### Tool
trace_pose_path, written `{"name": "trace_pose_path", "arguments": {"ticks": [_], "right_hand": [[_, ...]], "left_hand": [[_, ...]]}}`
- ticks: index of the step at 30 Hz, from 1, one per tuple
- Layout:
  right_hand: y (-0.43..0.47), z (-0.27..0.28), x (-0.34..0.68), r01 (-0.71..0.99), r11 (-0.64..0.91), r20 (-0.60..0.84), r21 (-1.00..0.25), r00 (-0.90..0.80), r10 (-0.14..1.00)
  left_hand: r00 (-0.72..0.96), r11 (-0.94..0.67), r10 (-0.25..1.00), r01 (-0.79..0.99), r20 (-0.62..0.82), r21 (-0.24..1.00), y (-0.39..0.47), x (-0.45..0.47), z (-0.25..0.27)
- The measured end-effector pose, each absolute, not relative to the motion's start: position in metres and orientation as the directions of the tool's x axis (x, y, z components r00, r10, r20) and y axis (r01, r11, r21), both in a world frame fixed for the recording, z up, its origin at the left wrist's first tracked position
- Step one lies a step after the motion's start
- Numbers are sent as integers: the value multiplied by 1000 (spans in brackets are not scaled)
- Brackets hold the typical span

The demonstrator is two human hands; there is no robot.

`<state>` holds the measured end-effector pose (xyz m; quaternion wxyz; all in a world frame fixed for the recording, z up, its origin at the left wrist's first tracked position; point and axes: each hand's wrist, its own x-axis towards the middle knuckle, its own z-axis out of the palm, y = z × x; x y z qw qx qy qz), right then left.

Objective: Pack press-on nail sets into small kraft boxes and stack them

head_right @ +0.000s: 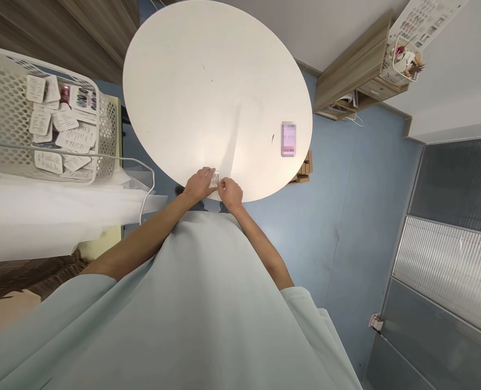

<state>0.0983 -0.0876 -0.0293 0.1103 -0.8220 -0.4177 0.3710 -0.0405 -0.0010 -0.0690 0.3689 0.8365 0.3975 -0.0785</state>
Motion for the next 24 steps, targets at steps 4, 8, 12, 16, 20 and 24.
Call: {"name": "trace_pose_path", "arguments": {"ticks": [4, 8, 12, 16, 20, 24], "right_hand": [[-76, -39, 86, 685, -562, -542, -463, 283, 792], [-72, -49, 77, 730, -529, -579, -434, 224, 784], [-71, -58, 70, 736, -524, -600, -428, 202, 774], [-75, -62, 73, 706, -559, -610, -435, 226, 760], [-82, -60, 89, 631, -634, -593, -447, 321, 738], [-89, -60, 108, 530, -710, -552, -464, 454, 700]], "left_hand": [[522, -184, 739, 765, -426, 617, -3, -50, -64], [312, 143, 758, 777, -573, 613, -3, -51, -66], [226, 274, 713, 782, -664, 560, -1, -48, -74], [183, 306, 690, 803, -700, 512, 1, -44, -78], [130, 307, 687, 839, -715, 449, 2, -38, -78], [100, 328, 679, 845, -727, 423, 3, -35, -80]]}}
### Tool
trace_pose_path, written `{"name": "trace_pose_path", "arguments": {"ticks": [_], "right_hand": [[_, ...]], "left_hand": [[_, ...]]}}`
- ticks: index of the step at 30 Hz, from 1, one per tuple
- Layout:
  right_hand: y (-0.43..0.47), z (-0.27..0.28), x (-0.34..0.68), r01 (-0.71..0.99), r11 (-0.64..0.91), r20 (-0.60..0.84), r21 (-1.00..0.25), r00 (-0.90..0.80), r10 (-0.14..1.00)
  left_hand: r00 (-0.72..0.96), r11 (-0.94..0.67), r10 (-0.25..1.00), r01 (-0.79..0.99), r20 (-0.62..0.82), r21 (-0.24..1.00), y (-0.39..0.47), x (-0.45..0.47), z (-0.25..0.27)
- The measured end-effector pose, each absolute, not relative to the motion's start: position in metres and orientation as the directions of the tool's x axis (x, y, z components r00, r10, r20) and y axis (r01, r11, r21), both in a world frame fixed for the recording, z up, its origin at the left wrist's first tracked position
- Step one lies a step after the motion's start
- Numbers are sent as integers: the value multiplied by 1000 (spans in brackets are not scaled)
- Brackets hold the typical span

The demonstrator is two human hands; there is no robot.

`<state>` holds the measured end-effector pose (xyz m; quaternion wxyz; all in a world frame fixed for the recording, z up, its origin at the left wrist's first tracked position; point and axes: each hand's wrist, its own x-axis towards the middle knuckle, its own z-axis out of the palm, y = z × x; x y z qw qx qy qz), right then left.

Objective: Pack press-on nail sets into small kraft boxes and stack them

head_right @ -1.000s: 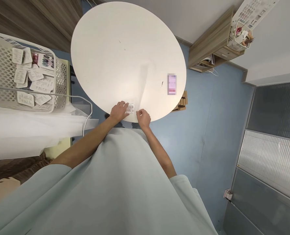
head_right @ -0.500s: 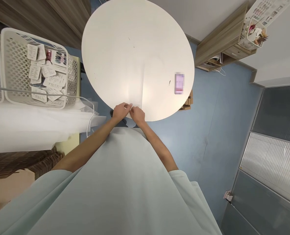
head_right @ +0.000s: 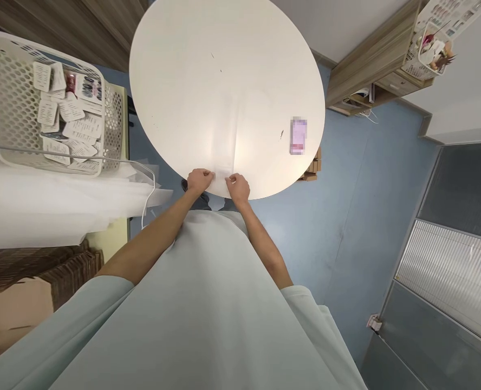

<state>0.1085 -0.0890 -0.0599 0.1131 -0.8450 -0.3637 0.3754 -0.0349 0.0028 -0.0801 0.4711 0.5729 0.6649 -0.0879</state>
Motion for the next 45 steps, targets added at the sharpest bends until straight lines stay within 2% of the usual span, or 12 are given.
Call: {"name": "trace_pose_path", "arguments": {"ticks": [3, 7, 20, 22, 25, 28, 30, 33, 39, 45], "right_hand": [[-89, -66, 119, 482, -746, -550, -460, 505, 665], [-82, -77, 123, 424, -779, -609, -462, 486, 626], [-77, -84, 122, 364, -790, -638, -493, 465, 613], [-76, -84, 122, 357, -795, -642, -490, 469, 606], [-77, -84, 122, 340, -797, -648, -499, 464, 604], [-77, -84, 122, 336, -792, -648, -509, 456, 610], [-77, -85, 123, 336, -788, -643, -515, 457, 615], [-76, -87, 125, 330, -788, -639, -520, 461, 616], [-77, -94, 132, 278, -790, -663, -547, 432, 611], [-77, -101, 138, 126, -817, -738, -562, 370, 565]], "left_hand": [[89, 321, 681, 856, -727, 406, 3, -33, -81], [60, 314, 697, 870, -714, 380, 1, -29, -80], [41, 283, 716, 895, -697, 344, 1, -29, -90], [104, 192, 781, 898, -616, 396, 0, -30, -87], [392, -124, 821, 832, -415, 540, -4, -30, -81], [692, -432, 678, 649, -248, 627, -9, -34, -77], [784, -527, 581, 566, -217, 634, -13, -39, -76], [829, -582, 502, 534, -246, 613, -17, -49, -78], [838, -612, 429, 545, -338, 573, -16, -54, -74], [800, -560, 452, 598, -394, 573, -15, -44, -67]]}}
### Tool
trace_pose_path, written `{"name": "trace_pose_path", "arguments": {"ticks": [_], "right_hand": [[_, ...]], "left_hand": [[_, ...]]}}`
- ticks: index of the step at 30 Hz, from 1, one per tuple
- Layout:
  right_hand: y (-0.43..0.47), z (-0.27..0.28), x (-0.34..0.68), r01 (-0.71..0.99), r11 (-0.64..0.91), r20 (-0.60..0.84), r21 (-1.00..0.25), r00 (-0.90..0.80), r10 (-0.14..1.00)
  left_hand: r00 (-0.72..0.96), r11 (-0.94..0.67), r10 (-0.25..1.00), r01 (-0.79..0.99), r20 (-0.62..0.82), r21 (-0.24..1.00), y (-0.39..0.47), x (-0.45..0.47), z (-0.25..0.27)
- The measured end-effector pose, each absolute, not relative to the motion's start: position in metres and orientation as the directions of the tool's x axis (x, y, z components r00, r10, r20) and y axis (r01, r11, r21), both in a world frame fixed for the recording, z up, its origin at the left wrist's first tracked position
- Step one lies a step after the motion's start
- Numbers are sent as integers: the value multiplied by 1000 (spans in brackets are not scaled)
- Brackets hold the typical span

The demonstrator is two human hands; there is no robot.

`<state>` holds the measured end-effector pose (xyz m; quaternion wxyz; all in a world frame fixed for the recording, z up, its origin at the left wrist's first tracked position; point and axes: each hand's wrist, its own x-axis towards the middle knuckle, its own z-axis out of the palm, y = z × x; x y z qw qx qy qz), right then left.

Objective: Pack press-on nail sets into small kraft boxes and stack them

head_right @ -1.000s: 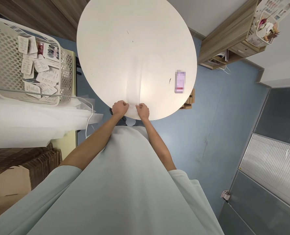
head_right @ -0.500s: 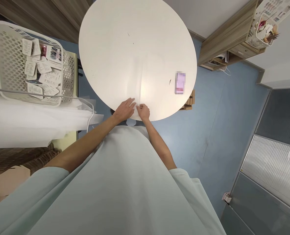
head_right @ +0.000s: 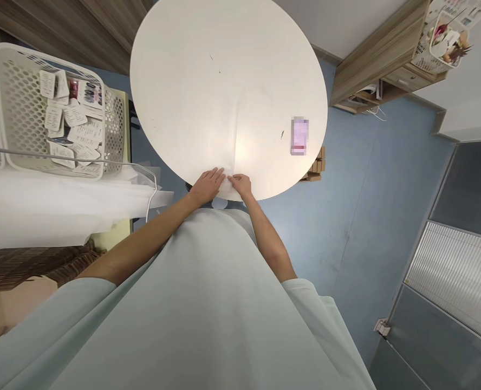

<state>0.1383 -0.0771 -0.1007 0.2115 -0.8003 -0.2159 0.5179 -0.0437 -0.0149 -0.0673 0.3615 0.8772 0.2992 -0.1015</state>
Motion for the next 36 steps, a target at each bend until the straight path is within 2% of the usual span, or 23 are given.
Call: {"name": "trace_pose_path", "arguments": {"ticks": [3, 6, 8, 11, 17, 26, 36], "right_hand": [[-79, -92, 141, 223, -806, -714, -548, 378, 590], [-84, -77, 145, 520, -661, -563, -542, 359, 744], [-87, -67, 147, 695, -476, -466, -540, 224, 856], [-90, -60, 149, 784, -290, -434, -549, 30, 901], [-88, -62, 156, 720, -299, -445, -626, -15, 896], [-64, -72, 161, 553, -468, -488, -689, 123, 864], [-37, -83, 154, 556, -606, -549, -569, 292, 783]], "left_hand": [[783, -519, 471, 618, -405, 591, -13, -41, -65], [769, -481, 473, 635, -431, 605, -10, -39, -62], [754, -451, 475, 652, -454, 610, -6, -38, -60], [728, -417, 480, 680, -489, 603, 1, -35, -58], [681, -295, 498, 715, -536, 634, 14, -32, -58], [450, 167, 625, 722, -639, 671, 38, -39, -64], [136, 368, 735, 742, -664, 560, 38, -22, -79]]}}
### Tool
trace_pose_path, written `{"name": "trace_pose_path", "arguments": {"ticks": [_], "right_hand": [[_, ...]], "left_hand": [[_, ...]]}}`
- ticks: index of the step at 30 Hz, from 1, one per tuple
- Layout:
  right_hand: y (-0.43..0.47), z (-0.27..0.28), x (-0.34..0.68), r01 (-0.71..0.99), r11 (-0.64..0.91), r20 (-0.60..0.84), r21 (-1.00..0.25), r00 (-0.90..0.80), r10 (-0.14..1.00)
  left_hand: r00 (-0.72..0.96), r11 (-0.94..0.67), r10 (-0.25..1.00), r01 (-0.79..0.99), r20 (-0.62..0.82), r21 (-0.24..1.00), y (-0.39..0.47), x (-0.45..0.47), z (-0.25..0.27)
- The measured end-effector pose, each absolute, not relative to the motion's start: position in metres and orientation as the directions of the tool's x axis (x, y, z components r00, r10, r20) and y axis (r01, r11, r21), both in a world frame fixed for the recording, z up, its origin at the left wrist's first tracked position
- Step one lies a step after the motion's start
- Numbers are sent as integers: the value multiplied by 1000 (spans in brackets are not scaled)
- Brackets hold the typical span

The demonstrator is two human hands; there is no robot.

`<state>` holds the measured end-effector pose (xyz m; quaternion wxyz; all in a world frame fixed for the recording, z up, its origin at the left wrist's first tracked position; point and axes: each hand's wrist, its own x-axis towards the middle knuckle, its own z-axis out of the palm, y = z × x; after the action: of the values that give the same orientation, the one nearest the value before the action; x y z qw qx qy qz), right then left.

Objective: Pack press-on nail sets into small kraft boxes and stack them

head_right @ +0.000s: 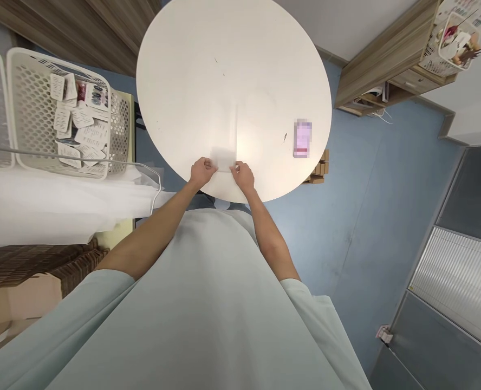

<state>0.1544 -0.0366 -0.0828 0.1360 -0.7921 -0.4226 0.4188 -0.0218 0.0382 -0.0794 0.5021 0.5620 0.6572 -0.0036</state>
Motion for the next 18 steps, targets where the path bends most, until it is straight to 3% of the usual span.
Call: {"name": "trace_pose_path", "arguments": {"ticks": [7, 10, 13, 18], "right_hand": [[-23, -89, 147, 525, -707, -594, -473, 403, 696], [-20, -87, 140, 636, -593, -481, -494, 368, 796], [-20, -85, 136, 756, -399, -384, -520, 210, 899], [-26, -84, 142, 793, -244, -377, -558, 19, 926]], "left_hand": [[165, 254, 781, 797, -602, 548, 42, -18, -87], [297, 57, 816, 812, -496, 581, 42, -16, -85], [530, -180, 744, 745, -406, 643, 44, -11, -84], [665, -287, 633, 676, -395, 679, 45, -11, -86]]}}
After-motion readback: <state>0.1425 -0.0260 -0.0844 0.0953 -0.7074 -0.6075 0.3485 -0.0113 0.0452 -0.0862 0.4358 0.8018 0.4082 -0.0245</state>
